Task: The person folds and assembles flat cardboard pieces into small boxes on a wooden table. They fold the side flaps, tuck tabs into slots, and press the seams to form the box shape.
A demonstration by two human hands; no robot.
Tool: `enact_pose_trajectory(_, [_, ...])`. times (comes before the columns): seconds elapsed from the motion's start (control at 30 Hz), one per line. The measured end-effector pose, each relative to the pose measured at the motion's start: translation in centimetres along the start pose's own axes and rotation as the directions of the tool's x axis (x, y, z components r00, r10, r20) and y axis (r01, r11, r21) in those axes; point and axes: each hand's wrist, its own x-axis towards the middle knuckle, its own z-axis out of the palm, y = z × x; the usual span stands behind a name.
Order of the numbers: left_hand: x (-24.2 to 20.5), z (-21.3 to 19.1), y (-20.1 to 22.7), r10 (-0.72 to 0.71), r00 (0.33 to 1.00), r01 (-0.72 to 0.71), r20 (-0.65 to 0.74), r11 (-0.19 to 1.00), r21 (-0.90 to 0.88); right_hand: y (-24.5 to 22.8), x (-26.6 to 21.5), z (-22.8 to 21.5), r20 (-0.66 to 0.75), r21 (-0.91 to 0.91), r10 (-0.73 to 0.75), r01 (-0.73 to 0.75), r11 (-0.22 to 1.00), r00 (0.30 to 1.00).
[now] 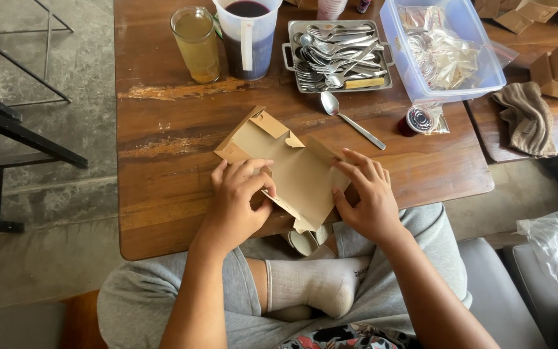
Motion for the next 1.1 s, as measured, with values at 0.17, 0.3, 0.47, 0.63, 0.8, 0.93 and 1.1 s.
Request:
enact_pose_trajectory(0.17, [-0.5, -0.4, -1.3, 0.026, 0.993, -0.008, -0.114, 0.987, 0.159, -0.2, 0.1, 0.3, 0.029, -0.068, 0.083, -0.081, 0.994, 0.996])
enact_pose_trajectory(0.3, [-0.8, -0.4, -3.0, -0.019, 0.979, 0.073, -0.205, 0.964, 0.257, 0.1, -0.2, 0.5, 0.000, -0.051, 0.017, -0.017, 0.999, 1.000])
enact_pose_trajectory(0.47, [-1.0, -0.2, -3.3, -0.001, 0.973, 0.085, -0.229, 0.930, 0.357, 1.6, -1.1, 1.6, -0.148, 0.030, -0.134, 0.140, 0.990, 0.980])
enact_pose_trajectory(0.63, [-0.7, 0.5, 0.9, 0.050, 0.966, 0.070, -0.255, 0.895, 0.441, 1.8, -2.0, 2.1, -0.219, 0.068, -0.230, 0.250, 0.966, 0.948])
enact_pose_trajectory(0.8, [-1.3, 4.5, 4.6, 0.095, 0.993, -0.067, -0.066, 0.937, 0.344, 1.2, -2.8, 2.5, -0.217, 0.038, -0.242, 0.256, 0.966, 0.946])
enact_pose_trajectory(0.93, [-1.6, 5.7, 5.0, 0.098, 0.995, -0.074, -0.024, 0.870, 0.487, -1.7, -2.8, 1.9, -0.183, 0.028, -0.274, 0.283, 0.959, 0.944])
enact_pose_trajectory(1.1, [-1.0, 4.2, 4.6, 0.135, 0.991, -0.120, -0.014, 0.917, 0.381, -2.6, -4.0, 3.3, -0.173, -0.013, -0.319, 0.322, 0.947, 0.932])
